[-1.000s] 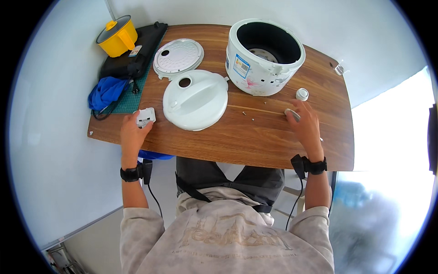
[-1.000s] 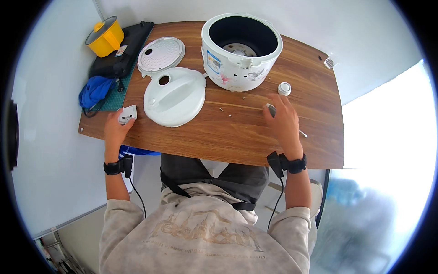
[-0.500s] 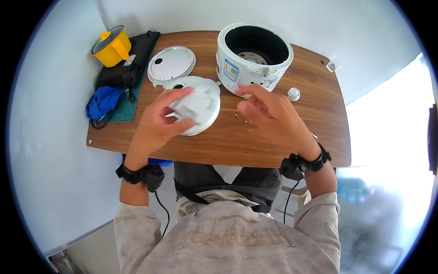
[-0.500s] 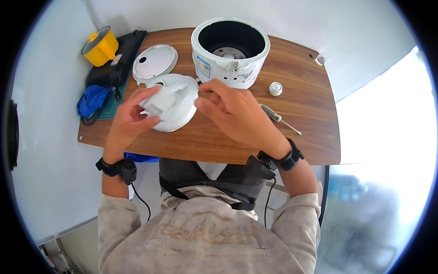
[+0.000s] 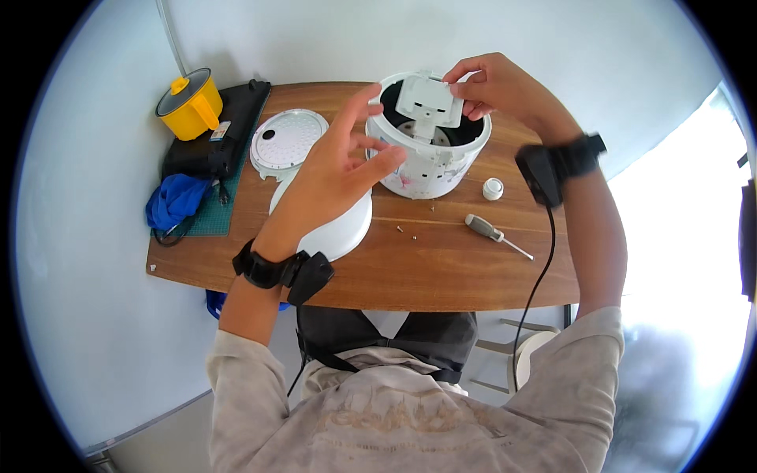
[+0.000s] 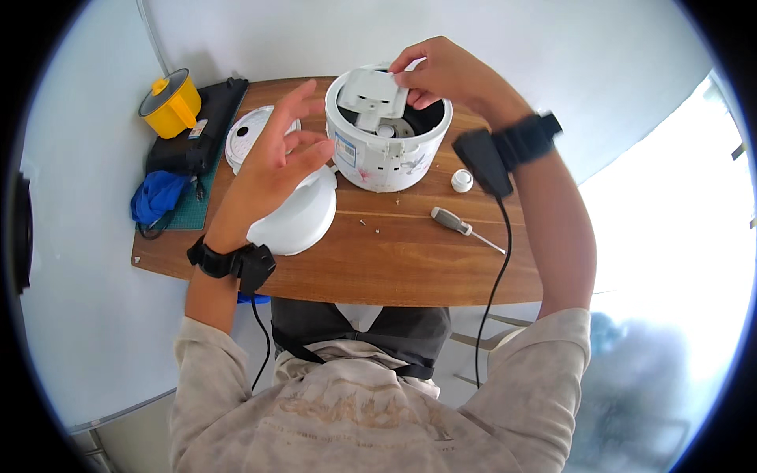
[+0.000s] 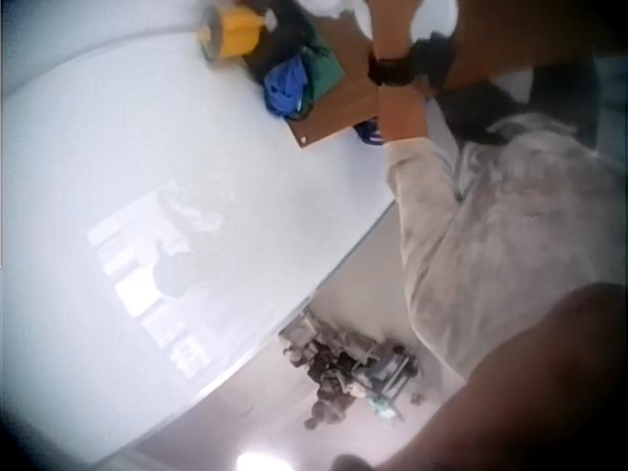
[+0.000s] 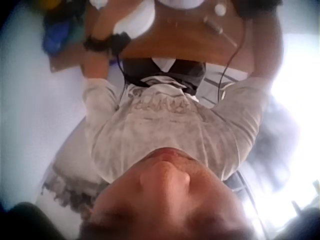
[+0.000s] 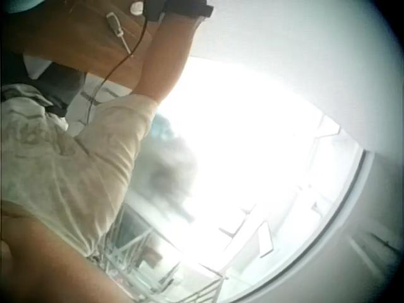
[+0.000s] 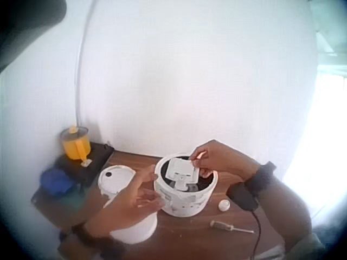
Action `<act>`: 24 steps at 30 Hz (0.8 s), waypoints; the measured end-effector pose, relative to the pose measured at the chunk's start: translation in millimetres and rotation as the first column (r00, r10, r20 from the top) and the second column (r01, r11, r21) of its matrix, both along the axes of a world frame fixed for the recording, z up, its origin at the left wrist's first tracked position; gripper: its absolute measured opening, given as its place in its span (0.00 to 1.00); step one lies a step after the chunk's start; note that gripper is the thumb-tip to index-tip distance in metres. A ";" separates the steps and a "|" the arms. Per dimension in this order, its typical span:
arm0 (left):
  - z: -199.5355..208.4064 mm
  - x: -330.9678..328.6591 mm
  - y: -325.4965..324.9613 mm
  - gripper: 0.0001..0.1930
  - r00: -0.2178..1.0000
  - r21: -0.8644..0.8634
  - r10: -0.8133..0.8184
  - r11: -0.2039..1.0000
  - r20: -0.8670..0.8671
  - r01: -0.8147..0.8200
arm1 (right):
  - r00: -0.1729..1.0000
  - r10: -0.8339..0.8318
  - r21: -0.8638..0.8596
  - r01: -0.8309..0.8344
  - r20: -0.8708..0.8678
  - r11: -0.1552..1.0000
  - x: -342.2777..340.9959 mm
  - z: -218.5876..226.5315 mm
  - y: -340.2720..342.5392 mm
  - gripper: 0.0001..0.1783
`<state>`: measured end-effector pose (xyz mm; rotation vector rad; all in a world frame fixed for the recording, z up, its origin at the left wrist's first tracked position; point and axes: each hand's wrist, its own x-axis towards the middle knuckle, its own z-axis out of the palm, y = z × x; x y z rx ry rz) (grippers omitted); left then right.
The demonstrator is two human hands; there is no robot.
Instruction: The person assembles a white rice cooker by attaching a small white cap, securing a perforated metal plate with screws, and placing the lid on the main body. They then handle a yellow pot, removing its glass lid and using a screwdriver on the pot's base.
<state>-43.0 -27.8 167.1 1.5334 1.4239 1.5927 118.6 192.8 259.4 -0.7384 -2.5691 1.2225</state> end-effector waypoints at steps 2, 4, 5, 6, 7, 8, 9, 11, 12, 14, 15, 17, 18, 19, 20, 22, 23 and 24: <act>-6.1 -9.5 -4.7 0.37 0.999 -0.071 -0.029 0.997 0.033 0.031 | 0.992 -0.008 0.053 0.001 0.130 0.999 -13.3 -0.5 36.6 0.13; -11.6 -12.6 -10.9 0.33 0.999 -0.110 -0.033 0.993 0.034 0.037 | 0.961 0.011 0.079 -0.034 0.277 0.996 -28.0 -2.5 57.7 0.13; -14.0 -12.9 -14.9 0.30 1.000 -0.117 -0.023 0.993 0.015 0.025 | 0.942 0.021 0.074 -0.049 0.336 0.996 -34.4 -4.2 60.8 0.12; -14.3 -14.5 -16.1 0.27 1.000 -0.123 -0.014 0.992 -0.004 0.013 | 0.919 0.029 0.070 -0.061 0.393 0.996 -40.8 -5.2 64.0 0.12; -13.2 -17.2 -15.6 0.23 0.999 -0.120 -0.003 0.993 -0.052 -0.003 | 0.891 0.042 0.060 -0.077 0.452 0.995 -49.2 -7.8 64.5 0.12; -11.0 -19.2 -13.6 0.20 0.995 -0.117 0.006 0.993 -0.099 -0.018 | 0.870 0.063 0.043 -0.096 0.488 0.994 -57.5 -13.4 67.2 0.12; -8.2 -20.6 -10.5 0.17 0.989 -0.112 0.014 0.993 -0.147 -0.030 | 0.844 0.057 0.057 -0.103 0.534 0.993 -64.6 -20.5 70.9 0.12; 1.2 -23.1 1.3 0.12 0.971 -0.131 0.017 0.990 -0.238 -0.049 | 0.785 0.040 0.083 -0.116 0.619 0.990 -76.5 -38.2 78.5 0.12; 5.9 -23.8 9.4 0.10 0.958 -0.139 0.016 0.989 -0.285 -0.058 | 0.774 0.010 0.103 -0.097 0.633 0.990 -78.8 -46.6 81.8 0.12; 10.6 -23.2 27.7 0.10 0.922 -0.104 0.049 0.990 -0.384 -0.096 | 0.747 0.019 0.108 -0.121 0.665 0.987 -83.8 -58.3 89.7 0.10; 11.2 -22.8 36.3 0.10 0.900 -0.084 0.063 0.990 -0.431 -0.110 | 0.733 0.019 0.111 -0.129 0.680 0.985 -83.7 -62.7 93.9 0.10; 9.1 -25.3 52.4 0.12 0.819 -0.020 0.072 0.995 -0.569 -0.101 | 0.720 0.016 0.118 -0.135 0.694 0.984 -83.0 -68.6 95.0 0.08; 6.5 -25.3 58.3 0.13 0.771 0.012 0.078 0.996 -0.632 -0.091 | 0.708 0.014 0.120 -0.138 0.706 0.983 -82.3 -70.1 96.6 0.08; 2.2 -24.7 60.9 0.14 0.735 -0.003 0.027 0.999 -0.678 -0.040 | 0.697 0.016 0.120 -0.147 0.717 0.982 -83.8 -69.1 93.5 0.08; -2.9 -23.1 62.6 0.15 0.694 -0.021 -0.023 1.000 -0.720 0.011 | 0.703 0.013 0.121 -0.141 0.711 0.982 -83.3 -67.7 90.6 0.08; -15.6 -16.7 67.7 0.17 0.635 -0.041 -0.066 0.998 -0.770 0.054 | 0.714 0.006 0.121 -0.127 0.700 0.984 -77.0 -64.1 85.5 0.07; -23.1 -11.2 71.2 0.18 0.622 -0.040 -0.060 0.998 -0.780 0.046 | 0.732 0.002 0.125 -0.118 0.681 0.985 -74.0 -64.2 87.7 0.07; -29.1 -7.3 74.3 0.20 0.609 -0.040 -0.055 0.998 -0.791 0.039 | 0.749 -0.003 0.128 -0.110 0.662 0.986 -71.9 -63.6 90.9 0.07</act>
